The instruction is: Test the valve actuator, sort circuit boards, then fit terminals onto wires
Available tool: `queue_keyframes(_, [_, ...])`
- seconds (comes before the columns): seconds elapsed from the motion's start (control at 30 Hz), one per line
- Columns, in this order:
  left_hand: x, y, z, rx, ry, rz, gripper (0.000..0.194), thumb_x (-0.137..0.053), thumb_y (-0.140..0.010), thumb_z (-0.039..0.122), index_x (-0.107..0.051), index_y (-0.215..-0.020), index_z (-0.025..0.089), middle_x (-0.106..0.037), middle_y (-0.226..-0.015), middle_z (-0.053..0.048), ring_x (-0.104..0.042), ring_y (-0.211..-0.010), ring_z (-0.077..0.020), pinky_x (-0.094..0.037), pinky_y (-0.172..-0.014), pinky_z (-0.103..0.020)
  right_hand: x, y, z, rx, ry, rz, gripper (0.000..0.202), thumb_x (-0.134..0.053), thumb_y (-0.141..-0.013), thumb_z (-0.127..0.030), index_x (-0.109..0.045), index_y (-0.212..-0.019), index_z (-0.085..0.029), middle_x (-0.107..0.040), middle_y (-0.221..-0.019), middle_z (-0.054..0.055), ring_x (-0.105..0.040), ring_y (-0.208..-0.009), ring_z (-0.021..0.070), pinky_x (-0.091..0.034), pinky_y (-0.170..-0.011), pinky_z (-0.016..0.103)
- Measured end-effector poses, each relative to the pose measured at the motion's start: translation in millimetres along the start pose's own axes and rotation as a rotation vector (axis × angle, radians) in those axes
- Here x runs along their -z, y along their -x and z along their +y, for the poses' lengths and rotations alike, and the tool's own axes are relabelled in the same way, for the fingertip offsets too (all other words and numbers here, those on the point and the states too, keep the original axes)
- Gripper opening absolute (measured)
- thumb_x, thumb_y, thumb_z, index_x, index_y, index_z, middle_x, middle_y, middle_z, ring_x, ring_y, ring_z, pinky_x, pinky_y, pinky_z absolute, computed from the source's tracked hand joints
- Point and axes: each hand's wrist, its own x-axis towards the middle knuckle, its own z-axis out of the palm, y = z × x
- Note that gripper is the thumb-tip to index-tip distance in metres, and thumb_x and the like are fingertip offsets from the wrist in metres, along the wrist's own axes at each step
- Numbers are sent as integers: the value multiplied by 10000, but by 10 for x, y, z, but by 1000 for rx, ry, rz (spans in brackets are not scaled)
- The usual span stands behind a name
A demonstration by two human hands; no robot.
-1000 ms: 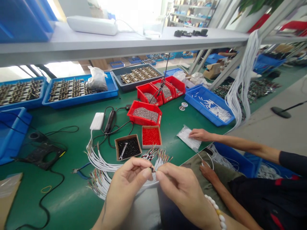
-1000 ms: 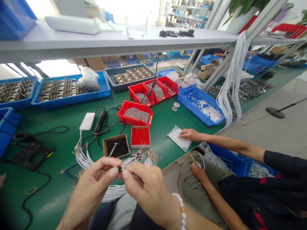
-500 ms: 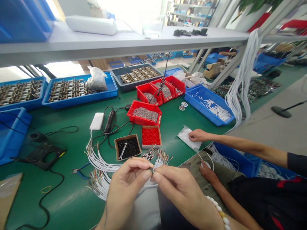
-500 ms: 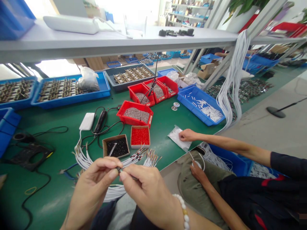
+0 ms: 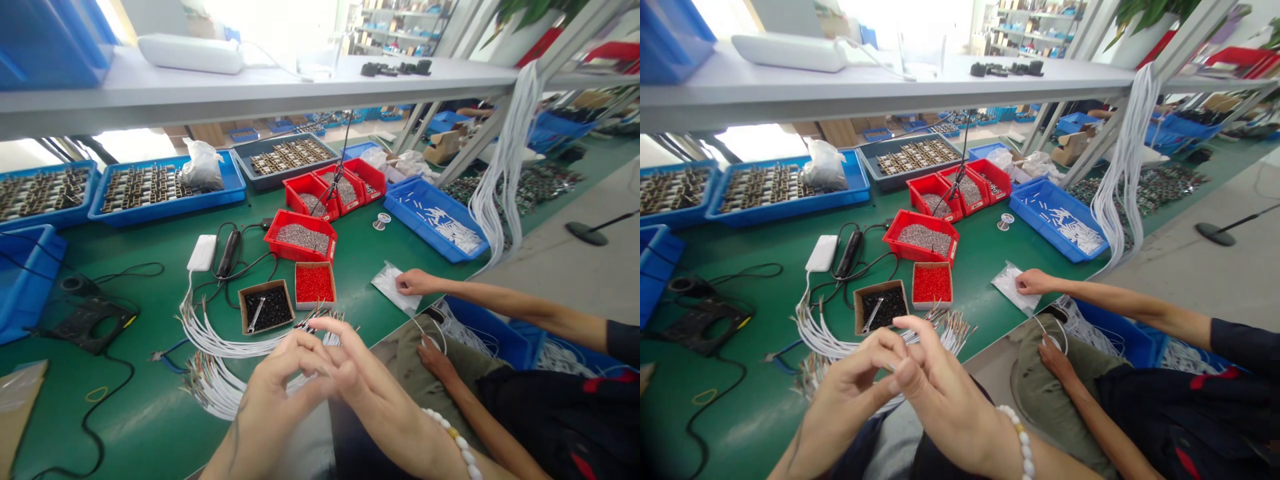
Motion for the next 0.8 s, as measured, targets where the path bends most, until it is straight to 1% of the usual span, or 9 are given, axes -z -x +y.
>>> queue_keyframes(0.07, [32, 5, -24, -47, -22, 107, 76, -657, -856, 242, -688, -787, 241, -585, -910, 12, -560, -897, -122, -431, -834, -209, 10, -23, 28, 22, -10, -23, 656, -355, -917, -665, -367, -1396, -216, -561, -1008, 47, -534, -912, 166, -423, -846, 292])
queue_keyframes(0.17, [90, -7, -44, -154, 39, 359, 89, -600, -897, 241, -650, -825, 253, -537, -917, 29, -521, -875, -89, -420, -794, -148, 36, -67, 78, 0, 49, -52, 439, -463, -952, -529, -627, -1150, -172, -561, -859, 23, -523, -787, 143, -413, -717, 252])
queue_keyframes(0.23, [108, -32, -35, -143, 70, 348, 76, -609, -890, 257, -650, -827, 246, -535, -889, 30, -527, -815, -82, -435, -738, -134, 43, -91, 101, -23, 37, -74, 370, -485, -964, -450, -690, -909, -147, -535, -725, 4, -489, -690, 124, -377, -640, 238])
queue_keyframes(0.37, [63, -66, -2, -25, 108, 208, 70, -658, -845, 299, -661, -821, 234, -564, -844, 26, -543, -683, -78, -463, -619, -142, 8, -116, 116, 6, -106, -53, 424, -512, -943, -459, -562, -662, -146, -485, -625, -13, -432, -614, 105, -334, -594, 232])
queue_keyframes(0.47, [5, -54, -5, -44, 55, 201, 74, -640, -855, 293, -665, -827, 229, -576, -850, 10, -570, -778, -105, -481, -704, -160, -29, -122, 141, -19, -249, -24, 364, -556, -917, -483, -558, -782, -145, -479, -608, -31, -393, -564, 88, -298, -549, 223])
queue_keyframes(0.6, [-1, -127, -114, -76, -86, 106, 213, -571, -888, 376, -654, -818, 192, -593, -924, -37, -606, -868, -154, -510, -771, -228, -29, -146, 221, -72, -426, 4, 351, -608, -886, -494, -507, -920, -160, -486, -586, -56, -339, -505, 68, -237, -486, 203])
queue_keyframes(0.7, [97, -423, -364, -64, -465, 185, 342, -372, -966, 425, -598, -913, 174, -621, -938, -62, -633, -836, -162, -538, -746, -275, 22, -184, 287, -58, -450, 100, 382, -610, -892, -476, -503, -1084, -164, -480, -577, -69, -324, -491, 67, -216, -468, 195])
queue_keyframes(0.77, [178, -743, -619, -13, -641, 255, 352, -278, -1001, 349, -569, -978, 153, -625, -876, -56, -621, -744, -145, -538, -705, -294, 70, -203, 316, -38, -437, 204, 361, -607, -894, -473, -552, -1065, -160, -463, -597, -61, -331, -508, 69, -224, -472, 193])
queue_keyframes(0.8, [207, -922, -759, 6, -713, 251, 307, -333, -995, 332, -578, -976, 149, -629, -866, -50, -622, -762, -151, -537, -732, -319, 95, -206, 323, -32, -415, 257, 336, -603, -894, -476, -580, -994, -156, -462, -613, -53, -341, -518, 70, -236, -477, 194])
